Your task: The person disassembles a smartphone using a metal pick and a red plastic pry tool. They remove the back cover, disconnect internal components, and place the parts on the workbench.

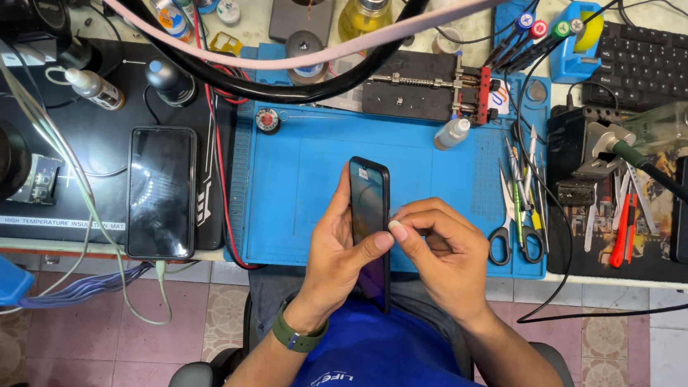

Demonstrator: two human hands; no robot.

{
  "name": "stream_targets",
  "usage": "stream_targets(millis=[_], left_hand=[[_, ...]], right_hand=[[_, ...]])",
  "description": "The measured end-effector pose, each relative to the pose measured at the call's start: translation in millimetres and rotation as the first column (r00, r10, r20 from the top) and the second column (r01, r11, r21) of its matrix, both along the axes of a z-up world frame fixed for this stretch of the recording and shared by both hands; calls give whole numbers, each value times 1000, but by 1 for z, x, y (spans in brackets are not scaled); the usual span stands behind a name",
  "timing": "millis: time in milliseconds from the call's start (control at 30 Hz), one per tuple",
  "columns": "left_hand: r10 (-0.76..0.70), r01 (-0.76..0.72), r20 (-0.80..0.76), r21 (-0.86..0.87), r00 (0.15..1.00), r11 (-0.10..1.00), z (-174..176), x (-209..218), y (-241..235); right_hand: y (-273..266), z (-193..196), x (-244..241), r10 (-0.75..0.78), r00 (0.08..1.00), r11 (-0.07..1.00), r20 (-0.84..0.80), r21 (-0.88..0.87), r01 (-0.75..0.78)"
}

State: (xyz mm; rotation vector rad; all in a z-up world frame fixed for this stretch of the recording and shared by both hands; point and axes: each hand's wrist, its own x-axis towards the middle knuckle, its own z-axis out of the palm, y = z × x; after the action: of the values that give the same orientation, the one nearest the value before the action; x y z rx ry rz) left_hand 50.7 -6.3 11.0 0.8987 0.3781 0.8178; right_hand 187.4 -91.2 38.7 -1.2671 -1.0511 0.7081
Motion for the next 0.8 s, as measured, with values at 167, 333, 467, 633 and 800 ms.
stream_targets(millis=[167, 333, 467, 633, 800], left_hand=[[-14, 14, 5, 27, 1000, 1000, 4, -3, 0], [-59, 59, 25, -21, 998, 998, 4, -5, 0], [-107, 111, 50, -85, 993, 990, -2, -5, -3], [-151, 155, 37, -212, 988, 965, -9, -2, -9], [-189, 230, 149, -336, 971, 913, -9, -3, -13]], right_hand=[[-1, -3, 0, 21, 1000, 1000, -11, 7, -20], [0, -1, 0, 45, 999, 999, -28, 7, -45], [-1, 7, -1, 27, 997, 1000, 76, -11, -27], [-4, 16, -8, -148, 864, 987, 482, 21, 158], [0, 27, 1, -216, 844, 967, 492, -8, 253]])
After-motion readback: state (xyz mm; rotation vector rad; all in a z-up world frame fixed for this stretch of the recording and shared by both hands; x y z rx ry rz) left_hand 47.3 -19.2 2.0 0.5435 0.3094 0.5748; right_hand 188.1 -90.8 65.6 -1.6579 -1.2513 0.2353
